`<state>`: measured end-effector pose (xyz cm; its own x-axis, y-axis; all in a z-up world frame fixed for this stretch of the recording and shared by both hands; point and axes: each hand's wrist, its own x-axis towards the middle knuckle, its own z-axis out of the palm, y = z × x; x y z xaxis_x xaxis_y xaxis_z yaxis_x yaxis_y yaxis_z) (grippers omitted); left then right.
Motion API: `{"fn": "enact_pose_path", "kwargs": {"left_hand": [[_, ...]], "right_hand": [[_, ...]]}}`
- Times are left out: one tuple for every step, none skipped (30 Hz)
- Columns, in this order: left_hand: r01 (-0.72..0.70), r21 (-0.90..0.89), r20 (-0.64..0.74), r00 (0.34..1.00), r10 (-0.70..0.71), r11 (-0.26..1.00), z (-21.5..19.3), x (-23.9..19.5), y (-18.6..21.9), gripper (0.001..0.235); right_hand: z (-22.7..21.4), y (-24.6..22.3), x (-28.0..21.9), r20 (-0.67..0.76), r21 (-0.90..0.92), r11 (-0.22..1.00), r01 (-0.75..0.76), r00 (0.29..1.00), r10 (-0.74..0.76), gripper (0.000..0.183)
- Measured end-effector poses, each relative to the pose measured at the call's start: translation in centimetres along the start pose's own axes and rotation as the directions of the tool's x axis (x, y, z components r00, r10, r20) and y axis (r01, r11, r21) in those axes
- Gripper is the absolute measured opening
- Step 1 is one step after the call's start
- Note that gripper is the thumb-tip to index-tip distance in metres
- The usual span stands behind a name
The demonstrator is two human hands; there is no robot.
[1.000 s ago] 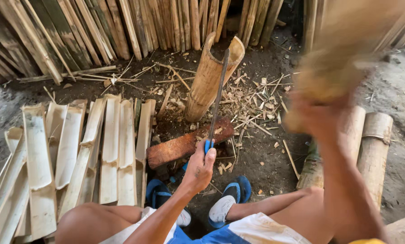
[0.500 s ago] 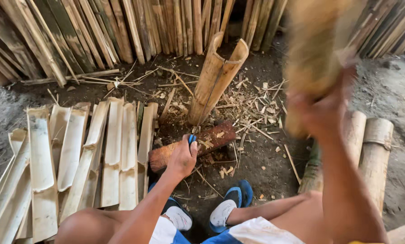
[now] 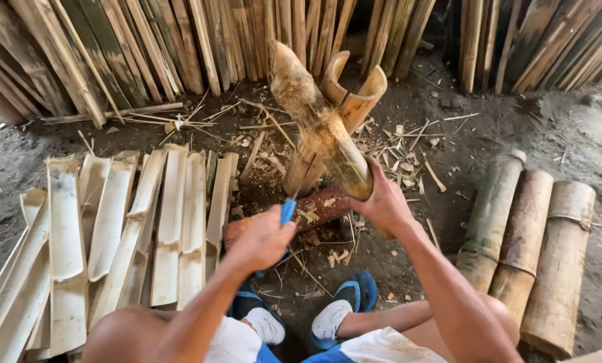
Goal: The person splits bamboo poles into flat strips using a metal wedge and a wooden mallet. They position the bamboo vertically on a wooden block, drive the wedge into the top, and strike it repeatedly to split the pole into halves and then quarters.
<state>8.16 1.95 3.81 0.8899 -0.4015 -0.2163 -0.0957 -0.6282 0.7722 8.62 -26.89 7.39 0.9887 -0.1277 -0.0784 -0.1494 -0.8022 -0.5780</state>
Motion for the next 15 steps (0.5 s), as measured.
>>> {"fn": "enact_pose_path", "kwargs": {"left_hand": [[0.064,-0.031,0.066,0.996,-0.062,0.997,-1.8,-0.7,0.7,0.036],[0.130,-0.057,0.134,0.983,-0.122,0.990,-3.2,-0.9,1.0,0.036],[0.199,-0.079,0.204,0.962,-0.180,0.977,-3.8,-1.1,0.7,0.037],[0.172,0.019,0.139,0.975,-0.173,0.985,-3.3,-0.7,0.3,0.036],[0.145,0.115,0.068,0.986,-0.153,0.983,-2.4,0.7,-0.2,0.037],[0.122,0.212,-0.001,0.992,-0.125,0.970,-1.3,2.0,-1.1,0.038],[0.098,0.188,-0.022,0.995,-0.095,0.977,-0.1,3.0,-2.5,0.042],[0.072,0.164,-0.044,0.997,-0.066,0.984,1.3,3.5,-3.9,0.046],[0.038,0.143,-0.063,0.998,-0.029,0.989,2.7,4.3,-5.2,0.050],[0.013,0.147,-0.095,0.995,0.001,0.989,3.7,5.2,-6.5,0.049],[-0.011,0.149,-0.118,0.993,0.029,0.989,4.5,5.9,-7.8,0.049],[-0.035,0.151,-0.142,0.988,0.057,0.988,5.1,6.6,-8.9,0.048],[-0.046,0.132,-0.159,0.985,0.067,0.990,5.7,7.0,-9.9,0.049],[-0.057,0.112,-0.176,0.981,0.076,0.992,6.1,7.3,-10.7,0.051],[-0.061,0.092,-0.200,0.977,0.078,0.994,6.3,7.5,-11.4,0.053]], "right_hand": [[0.3,0.1,-0.9,-0.012,0.046,0.999,0.026,1.000,-0.026,0.111],[0.5,-0.1,-0.9,0.009,0.090,0.996,-0.007,1.000,0.006,0.110],[0.7,-0.3,-1.0,0.033,0.131,0.990,-0.043,0.999,0.039,0.110],[0.8,-0.7,-1.2,0.058,0.172,0.982,-0.080,0.996,0.071,0.110],[0.4,-1.3,-1.2,0.056,0.231,0.964,-0.128,0.991,0.118,0.108],[-0.3,-2.0,-1.3,0.057,0.290,0.941,-0.175,0.985,0.165,0.105],[-1.3,-2.7,-1.4,0.056,0.348,0.912,-0.219,0.975,0.213,0.102],[-2.5,-3.3,-1.7,-0.016,0.349,0.925,-0.150,0.986,0.166,0.098],[-4.2,-3.6,-2.2,-0.096,0.346,0.935,-0.081,0.988,0.121,0.093],[-5.8,-3.9,-2.5,-0.175,0.336,0.942,-0.013,0.982,0.076,0.089],[-7.5,-4.2,-2.5,-0.314,0.298,0.951,0.085,0.949,0.013,0.085],[-9.1,-4.3,-2.2,-0.443,0.244,0.953,0.177,0.895,-0.053,0.081],[-10.6,-4.3,-1.8,-0.572,0.154,0.955,0.256,0.811,-0.125,0.085],[-11.5,-4.2,-1.5,-0.680,0.050,0.946,0.321,0.705,-0.203,0.088],[-11.1,-4.3,-1.0,-0.566,0.050,0.973,0.225,0.809,-0.158,0.092]]}}
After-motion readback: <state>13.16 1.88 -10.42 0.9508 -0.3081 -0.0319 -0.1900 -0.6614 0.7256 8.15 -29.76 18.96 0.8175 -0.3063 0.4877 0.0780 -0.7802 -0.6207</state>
